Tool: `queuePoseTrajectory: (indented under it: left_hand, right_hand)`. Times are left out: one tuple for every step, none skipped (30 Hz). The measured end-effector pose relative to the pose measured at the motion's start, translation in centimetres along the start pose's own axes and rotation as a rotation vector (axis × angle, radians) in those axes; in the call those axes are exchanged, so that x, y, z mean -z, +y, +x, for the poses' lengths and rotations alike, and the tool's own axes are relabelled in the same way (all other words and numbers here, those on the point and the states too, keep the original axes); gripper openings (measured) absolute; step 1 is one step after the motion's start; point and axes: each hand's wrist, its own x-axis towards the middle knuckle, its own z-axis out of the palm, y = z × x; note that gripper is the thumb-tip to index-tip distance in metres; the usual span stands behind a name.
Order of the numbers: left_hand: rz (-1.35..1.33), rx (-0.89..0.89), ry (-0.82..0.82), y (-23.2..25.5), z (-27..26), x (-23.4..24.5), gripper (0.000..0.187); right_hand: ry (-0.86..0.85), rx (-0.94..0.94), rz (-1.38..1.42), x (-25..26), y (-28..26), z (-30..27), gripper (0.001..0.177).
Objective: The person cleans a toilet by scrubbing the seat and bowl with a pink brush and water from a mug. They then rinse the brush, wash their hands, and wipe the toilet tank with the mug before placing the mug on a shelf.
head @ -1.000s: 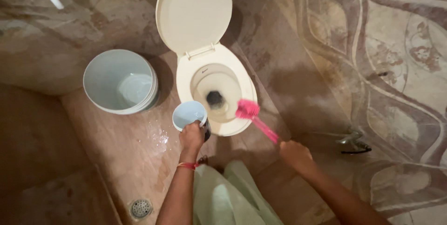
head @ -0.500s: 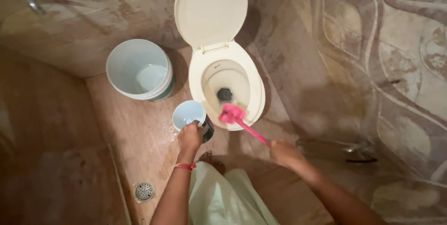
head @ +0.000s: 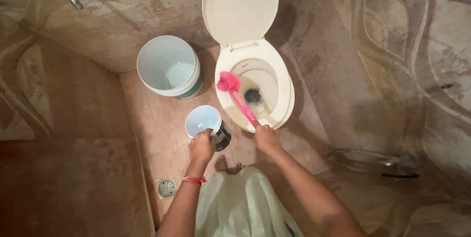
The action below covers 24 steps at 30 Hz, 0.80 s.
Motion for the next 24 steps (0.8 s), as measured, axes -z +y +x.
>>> queuePoseTrajectory:
  left_hand:
    - [-0.008,-0.005,-0.005,-0.2,-0.4,0.1,0.029]
    - [-0.010,0.008,-0.011,-0.5,-0.5,0.4,0.029]
    - [-0.013,0.021,-0.017,-0.9,-0.7,0.7,0.030]
    - [-0.019,0.029,-0.018,-1.1,-0.6,0.9,0.030]
    - [-0.013,0.014,-0.017,-1.4,-0.4,1.1,0.029]
    - [-0.010,0.000,-0.018,-1.7,-0.2,1.1,0.029]
    - [-0.006,-0.014,-0.019,-2.1,0.0,1.0,0.029]
    - [0.004,-0.037,-0.034,-2.5,0.3,0.9,0.028]
    - [0.014,-0.059,-0.049,-2.8,0.6,0.7,0.027]
    - [0.025,-0.083,-0.070,-3.0,0.6,0.4,0.026]
    - [0.030,-0.102,-0.087,-3.2,0.8,0.1,0.026]
    - [0.036,-0.124,-0.112,-3.4,0.9,0.0,0.025]
    - [0.043,-0.146,-0.138,-3.5,0.9,-0.1,0.025]
    - [0.043,-0.159,-0.141,-3.3,1.0,0.0,0.025]
    - [0.044,-0.173,-0.144,-3.1,1.0,0.0,0.026]
    - [0.050,-0.184,-0.155,-3.1,0.6,0.1,0.027]
    - [0.045,-0.197,-0.167,-3.2,0.3,0.1,0.026]
    - [0.037,-0.213,-0.182,-3.2,0.2,0.1,0.025]
    - [0.029,-0.228,-0.196,-3.3,0.0,0.0,0.025]
    - [0.014,-0.263,-0.193,-3.4,-0.2,-0.2,0.024]
    - [-0.001,-0.299,-0.190,-3.6,-0.3,-0.5,0.024]
    - [-0.017,-0.330,-0.180,-3.7,-0.3,-0.8,0.023]
    - [-0.017,-0.343,-0.190,-3.9,-0.6,-1.2,0.023]
    - [-0.015,-0.358,-0.196,-4.2,-0.8,-1.4,0.022]
  right_hand:
    - [-0.038,-0.018,-0.009,-0.2,0.0,-0.5,0.035]
    - [-0.073,-0.030,0.000,0.0,0.5,-1.4,0.032]
    - [-0.108,-0.042,0.010,0.2,1.3,-2.8,0.030]
    - [-0.135,-0.053,0.018,0.8,1.5,-3.6,0.029]
    - [-0.200,-0.019,-0.042,1.4,1.8,-4.9,0.030]
    - [-0.266,0.013,-0.106,2.0,2.2,-6.5,0.034]
    - [-0.245,-0.021,-0.083,2.4,2.0,-7.2,0.033]
    - [-0.223,-0.057,-0.057,2.6,2.0,-8.2,0.033]
    - [-0.201,-0.093,-0.030,2.4,2.1,-8.6,0.033]
    - [-0.202,-0.108,-0.025,1.8,2.0,-8.4,0.033]
    - [-0.202,-0.123,-0.020,0.9,1.8,-7.4,0.032]
    - [-0.206,-0.146,-0.011,-0.5,1.6,-6.6,0.031]
    - [-0.140,-0.140,-0.005,-2.2,1.0,-6.0,0.028]
    - [-0.070,-0.134,-0.002,-3.7,0.3,-5.3,0.025]
    - [0.000,-0.127,0.000,-4.8,0.0,-4.9,0.022]
    - [-0.023,-0.169,0.038,-6.1,-0.2,-5.4,0.023]
    - [-0.045,-0.210,0.075,-7.1,-0.5,-6.0,0.024]
    - [-0.067,-0.255,0.112,-7.7,-0.7,-6.7,0.025]
    - [-0.054,-0.304,0.115,-8.3,-0.7,-7.8,0.023]
    - [-0.041,-0.350,0.116,-8.7,-0.5,-9.2,0.022]
    - [-0.028,-0.397,0.117,-8.9,-0.2,-11.0,0.022]
    - [-0.014,-0.400,0.073,-8.7,0.2,-12.9,0.023]
    - [-0.001,-0.404,0.028,-8.3,0.5,-15.0,0.024]
    - [-0.022,-0.480,0.057,-7.6,0.5,-16.5,0.025]
